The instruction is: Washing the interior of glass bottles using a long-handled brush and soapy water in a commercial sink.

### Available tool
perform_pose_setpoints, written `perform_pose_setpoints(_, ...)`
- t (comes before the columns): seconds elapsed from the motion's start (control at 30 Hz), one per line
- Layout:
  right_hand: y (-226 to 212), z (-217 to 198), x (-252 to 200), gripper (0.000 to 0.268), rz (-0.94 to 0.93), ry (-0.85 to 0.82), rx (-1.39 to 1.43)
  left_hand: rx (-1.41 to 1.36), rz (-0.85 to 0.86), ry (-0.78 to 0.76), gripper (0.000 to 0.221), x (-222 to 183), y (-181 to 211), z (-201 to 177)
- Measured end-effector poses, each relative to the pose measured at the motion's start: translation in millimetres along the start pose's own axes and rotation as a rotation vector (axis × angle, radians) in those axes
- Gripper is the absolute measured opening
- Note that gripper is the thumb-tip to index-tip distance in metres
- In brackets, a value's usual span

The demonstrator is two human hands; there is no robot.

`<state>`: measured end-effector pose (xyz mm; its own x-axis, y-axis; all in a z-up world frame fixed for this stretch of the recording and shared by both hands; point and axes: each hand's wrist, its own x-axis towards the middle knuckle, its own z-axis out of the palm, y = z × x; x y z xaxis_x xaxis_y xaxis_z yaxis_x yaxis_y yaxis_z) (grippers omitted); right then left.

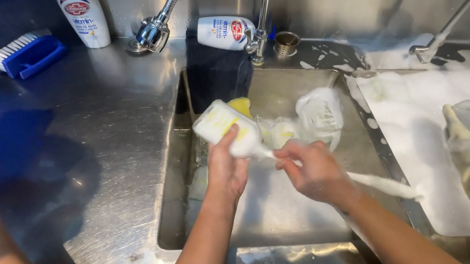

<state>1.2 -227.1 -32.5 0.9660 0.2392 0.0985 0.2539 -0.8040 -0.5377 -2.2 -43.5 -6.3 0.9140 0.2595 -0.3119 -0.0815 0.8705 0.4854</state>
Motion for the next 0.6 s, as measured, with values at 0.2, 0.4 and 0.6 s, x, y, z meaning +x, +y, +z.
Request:
perform_pose_setpoints(0.2, -7.3, 5.6, -14.7, 0.009, -0.420, 0.273, -0.058, -0.200, -0.211, 0.071, 0.065, 21.5, -26.3, -2.9)
perform_pose_setpoints(0.4, 0.7, 8.4, -3.2, 0.012, -0.026, 0.119, 0.382, -0.222, -0.190, -0.090, 0.054, -12.8, -33.4, 15.2)
perform_pose_setpoints(0.6, -13.8, -8.9, -6.1, 0.014, 0.352, -0.261, 1.043, -0.089, -0.059, 0.077, 0.048, -10.4, -40.1, 29.1)
